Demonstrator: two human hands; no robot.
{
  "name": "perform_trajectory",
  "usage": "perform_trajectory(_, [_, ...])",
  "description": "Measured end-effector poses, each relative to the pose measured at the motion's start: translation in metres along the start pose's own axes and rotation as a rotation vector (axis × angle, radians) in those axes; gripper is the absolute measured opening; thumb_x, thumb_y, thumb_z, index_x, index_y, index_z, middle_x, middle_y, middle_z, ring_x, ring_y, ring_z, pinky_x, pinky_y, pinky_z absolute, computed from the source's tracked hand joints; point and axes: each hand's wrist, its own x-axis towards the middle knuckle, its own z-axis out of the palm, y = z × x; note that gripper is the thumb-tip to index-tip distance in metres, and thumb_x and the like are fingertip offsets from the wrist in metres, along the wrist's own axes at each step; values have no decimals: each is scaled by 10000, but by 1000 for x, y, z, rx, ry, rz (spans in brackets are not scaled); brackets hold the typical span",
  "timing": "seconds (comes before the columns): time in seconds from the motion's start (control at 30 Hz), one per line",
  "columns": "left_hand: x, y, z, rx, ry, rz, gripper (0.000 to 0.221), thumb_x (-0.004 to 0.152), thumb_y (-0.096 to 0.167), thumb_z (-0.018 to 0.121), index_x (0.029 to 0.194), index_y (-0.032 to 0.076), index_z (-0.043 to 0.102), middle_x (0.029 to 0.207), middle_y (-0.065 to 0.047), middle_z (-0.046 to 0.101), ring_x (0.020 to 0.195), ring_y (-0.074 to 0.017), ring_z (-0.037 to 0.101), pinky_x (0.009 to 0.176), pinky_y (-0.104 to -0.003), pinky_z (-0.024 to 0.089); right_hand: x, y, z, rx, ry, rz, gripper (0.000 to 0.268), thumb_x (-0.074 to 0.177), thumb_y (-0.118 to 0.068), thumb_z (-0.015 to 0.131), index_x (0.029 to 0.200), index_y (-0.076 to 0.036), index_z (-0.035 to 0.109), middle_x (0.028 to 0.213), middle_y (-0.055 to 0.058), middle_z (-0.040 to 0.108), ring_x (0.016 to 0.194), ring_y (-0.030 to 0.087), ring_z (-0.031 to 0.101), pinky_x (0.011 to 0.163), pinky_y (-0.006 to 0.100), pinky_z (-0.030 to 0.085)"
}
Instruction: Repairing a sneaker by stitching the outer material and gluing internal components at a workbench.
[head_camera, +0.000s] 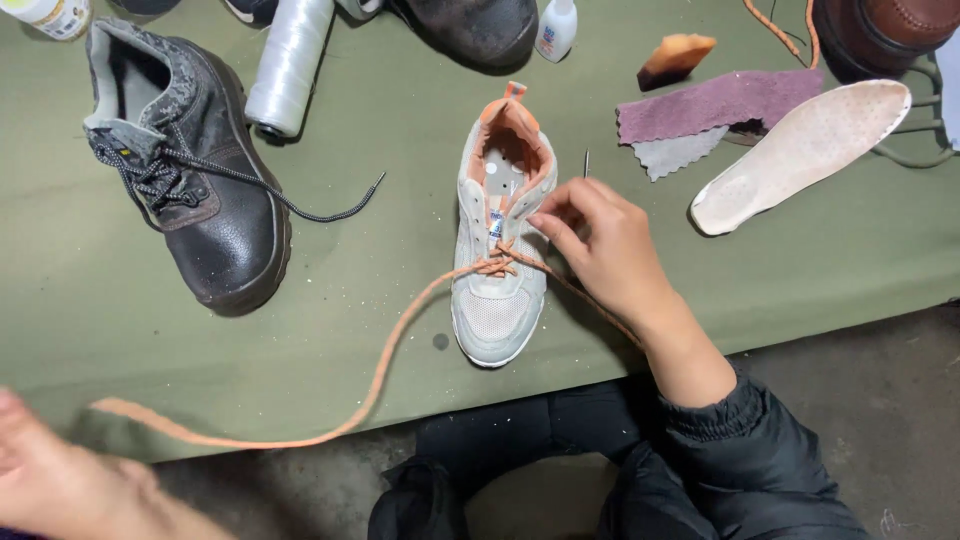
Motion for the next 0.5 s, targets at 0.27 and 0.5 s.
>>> perform_trajectory(0.27, [-101, 154, 182, -79, -748, 308, 114, 913, 163, 771, 1024, 182, 757, 1047, -22, 634, 1001, -258, 614, 879, -399, 520, -16, 9, 10, 7, -142, 218, 61, 986, -233, 694, 1027, -189, 689, 896, 42, 650, 730, 256, 718, 741, 381, 572])
perform_trajectory(0.5, [-104, 152, 234, -54, -1230, 518, 116, 937, 228, 673, 919, 128, 617, 1018, -62, 495, 952, -337, 554, 761, -442, 491, -17, -7, 4, -19, -169, 40, 249, 888, -156, 786, 1125, -178, 710, 1019, 51, 662, 812, 295, 727, 720, 416, 592])
